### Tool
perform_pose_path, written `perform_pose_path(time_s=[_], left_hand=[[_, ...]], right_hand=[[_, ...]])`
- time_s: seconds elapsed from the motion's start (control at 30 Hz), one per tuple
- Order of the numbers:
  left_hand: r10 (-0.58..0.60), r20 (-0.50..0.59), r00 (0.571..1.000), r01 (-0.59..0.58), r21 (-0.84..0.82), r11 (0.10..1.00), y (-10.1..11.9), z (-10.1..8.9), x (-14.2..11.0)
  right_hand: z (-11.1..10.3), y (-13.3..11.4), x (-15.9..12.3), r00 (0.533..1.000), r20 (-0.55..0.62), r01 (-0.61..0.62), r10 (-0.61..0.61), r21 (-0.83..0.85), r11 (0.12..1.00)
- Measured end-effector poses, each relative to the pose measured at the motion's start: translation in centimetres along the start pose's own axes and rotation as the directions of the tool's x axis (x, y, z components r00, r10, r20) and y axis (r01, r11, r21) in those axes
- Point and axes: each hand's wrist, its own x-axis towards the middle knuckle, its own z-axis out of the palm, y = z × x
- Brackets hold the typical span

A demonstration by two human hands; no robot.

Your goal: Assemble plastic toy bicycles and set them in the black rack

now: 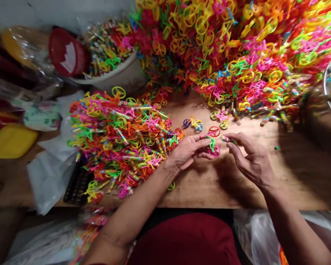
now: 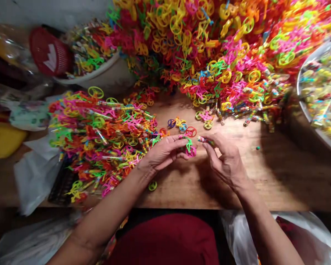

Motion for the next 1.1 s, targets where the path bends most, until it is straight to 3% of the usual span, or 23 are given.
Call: perform_pose_path(time_s=[0.1, 0.37, 0.5, 0.8, 1.1], left_hand=[[-0.022, 0.096, 0.995, 0.022, -0.006, 1.0, -0.3, 0.0, -1.0], [-0.061, 0.128, 0.99, 0.063, -0.009, 0.998, -2.2, -0.1, -1.5], [-0.036, 0.151, 0.988, 0.042, -0.032, 0.999, -3.0, -0.2, -1.4], [-0.017, 0.105, 0.994, 0.014, 0.025, 1.0, -3.6, -0.1, -1.0], [-0.134, 0.19, 0.973, 0.121, 0.077, 0.99, -3.5, -0.1, -0.7]], right_hand=[[1.4, -1.4, -0.8, 0.995, 0.072, -0.081, 0.067, 0.212, 0.974], [2.1, -2.5, -3.0, 0.953, -0.029, -0.266, 0.3, 0.393, 0.881], [1.7, -2.2, -3.5, 0.953, -0.056, -0.26, 0.296, 0.345, 0.902], [1.2, -1.0, -3.9, 0.966, 0.038, -0.252, 0.255, 0.335, 0.908], [1.8, 0.4, -4.7, 0.933, 0.191, -0.359, 0.304, 0.47, 0.807]])
